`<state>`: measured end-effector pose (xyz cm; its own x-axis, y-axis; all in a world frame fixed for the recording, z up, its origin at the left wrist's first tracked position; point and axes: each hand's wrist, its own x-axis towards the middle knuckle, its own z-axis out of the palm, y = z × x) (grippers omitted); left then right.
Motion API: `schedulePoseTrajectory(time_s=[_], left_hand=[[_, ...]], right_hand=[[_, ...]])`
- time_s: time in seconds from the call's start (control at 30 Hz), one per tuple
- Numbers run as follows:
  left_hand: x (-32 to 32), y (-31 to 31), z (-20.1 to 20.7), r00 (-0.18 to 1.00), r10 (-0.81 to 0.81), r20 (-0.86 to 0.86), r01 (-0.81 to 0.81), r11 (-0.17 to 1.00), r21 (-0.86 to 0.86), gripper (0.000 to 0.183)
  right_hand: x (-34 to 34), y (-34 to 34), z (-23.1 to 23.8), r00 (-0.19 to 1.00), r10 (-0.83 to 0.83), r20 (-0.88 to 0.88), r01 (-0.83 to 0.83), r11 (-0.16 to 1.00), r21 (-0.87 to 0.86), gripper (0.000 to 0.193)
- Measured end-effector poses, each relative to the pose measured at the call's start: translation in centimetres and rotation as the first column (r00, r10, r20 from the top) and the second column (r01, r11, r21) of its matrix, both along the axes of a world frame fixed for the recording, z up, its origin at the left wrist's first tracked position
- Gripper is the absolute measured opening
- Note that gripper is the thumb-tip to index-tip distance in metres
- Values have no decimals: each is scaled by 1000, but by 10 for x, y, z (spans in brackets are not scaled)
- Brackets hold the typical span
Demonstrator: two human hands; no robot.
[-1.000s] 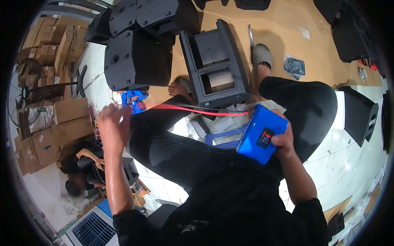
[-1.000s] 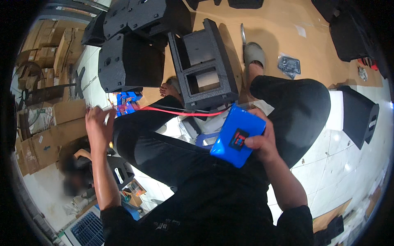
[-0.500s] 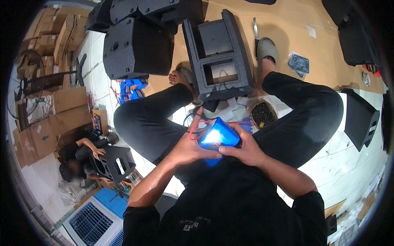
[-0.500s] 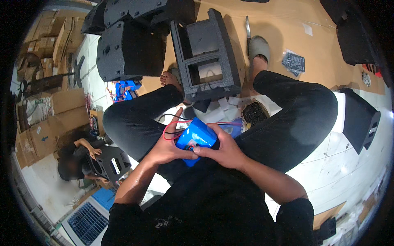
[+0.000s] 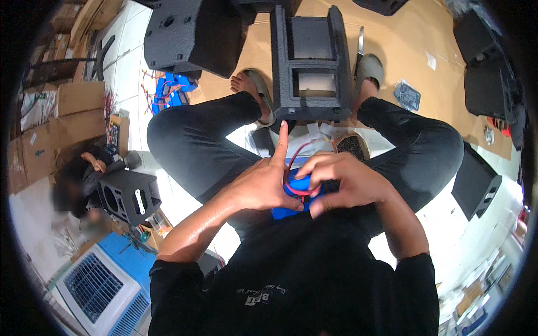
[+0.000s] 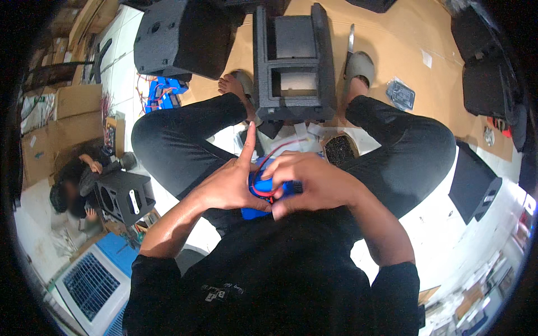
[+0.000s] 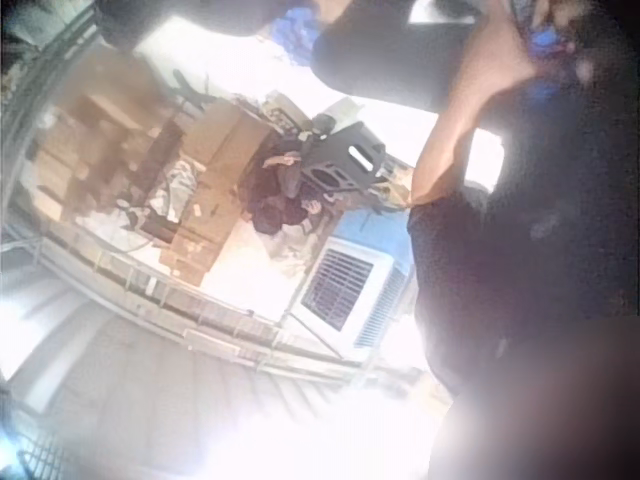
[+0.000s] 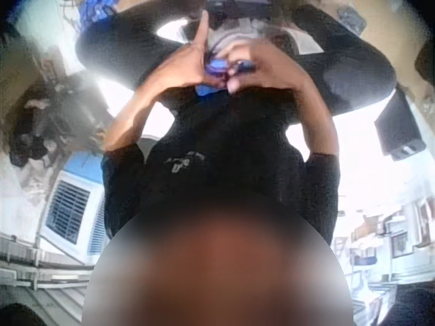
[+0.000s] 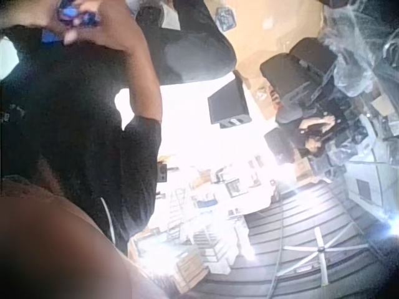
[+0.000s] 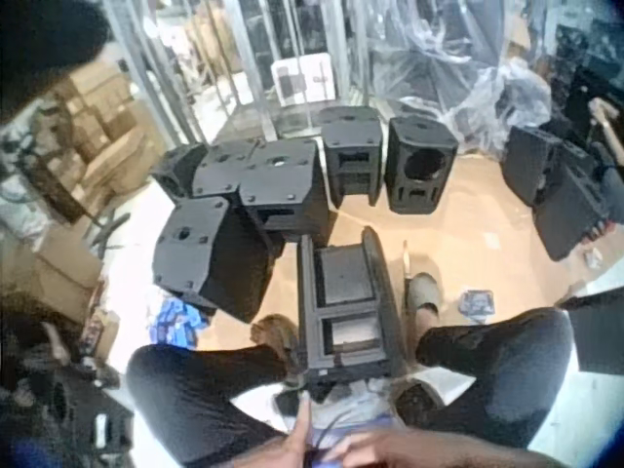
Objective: The person sits on the floor and assembles a black plastic housing by inserting a blue battery pack and a white rectangular component. They connect red and black wires to the battery and secure the parts inside the housing.
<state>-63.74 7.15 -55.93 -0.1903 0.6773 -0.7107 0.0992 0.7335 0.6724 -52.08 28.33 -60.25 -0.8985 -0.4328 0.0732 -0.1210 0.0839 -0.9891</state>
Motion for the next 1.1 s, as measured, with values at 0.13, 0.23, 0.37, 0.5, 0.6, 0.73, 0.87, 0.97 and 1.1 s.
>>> schedulePoseTrajectory(time_s=[0.13, 0.23, 0.37, 0.5, 0.6, 0.73, 0.87, 0.97, 1.1], left_hand=[[7, -14, -2, 964, -148, -219, 138, 989, -60, 150], [13, -28, -3, 945, -111, -307, 135, 989, 58, 126], [13, -44, -3, 875, 76, -477, 157, 889, 430, 87], [11, -61, 7, 896, -105, -432, 264, 907, 327, 87], [12, -73, 10, 912, -265, -313, 347, 904, 248, 91], [6, -88, 0, 975, -117, -187, 181, 910, 374, 90], [-7, -112, 0, 996, -69, -54, 84, 927, 365, 90], [-15, -132, 5, 987, -149, 67, 108, 904, 414, 92], [-16, -155, 7, 981, -106, 164, 6, 854, 520, 93]], right_hand=[[2, 8, -12, 659, -319, 681, 730, 487, -479, 29], [12, 27, -16, 605, -223, 764, 796, 187, -576, 32], [31, 55, -9, 465, -361, 809, 865, -9, -501, 34], [47, 83, 6, 391, -471, 791, 856, -129, -500, 31], [51, 99, 12, 353, -578, 735, 849, -133, -512, 31], [26, 101, -3, 128, -818, 562, 962, -37, -272, 35], [-17, 99, -22, 44, -856, 515, 999, 53, 2, 33], [-32, 80, -40, 163, -892, 421, 934, 277, 225, 36], [-41, 56, -72, 351, -924, 155, 717, 371, 590, 48]])
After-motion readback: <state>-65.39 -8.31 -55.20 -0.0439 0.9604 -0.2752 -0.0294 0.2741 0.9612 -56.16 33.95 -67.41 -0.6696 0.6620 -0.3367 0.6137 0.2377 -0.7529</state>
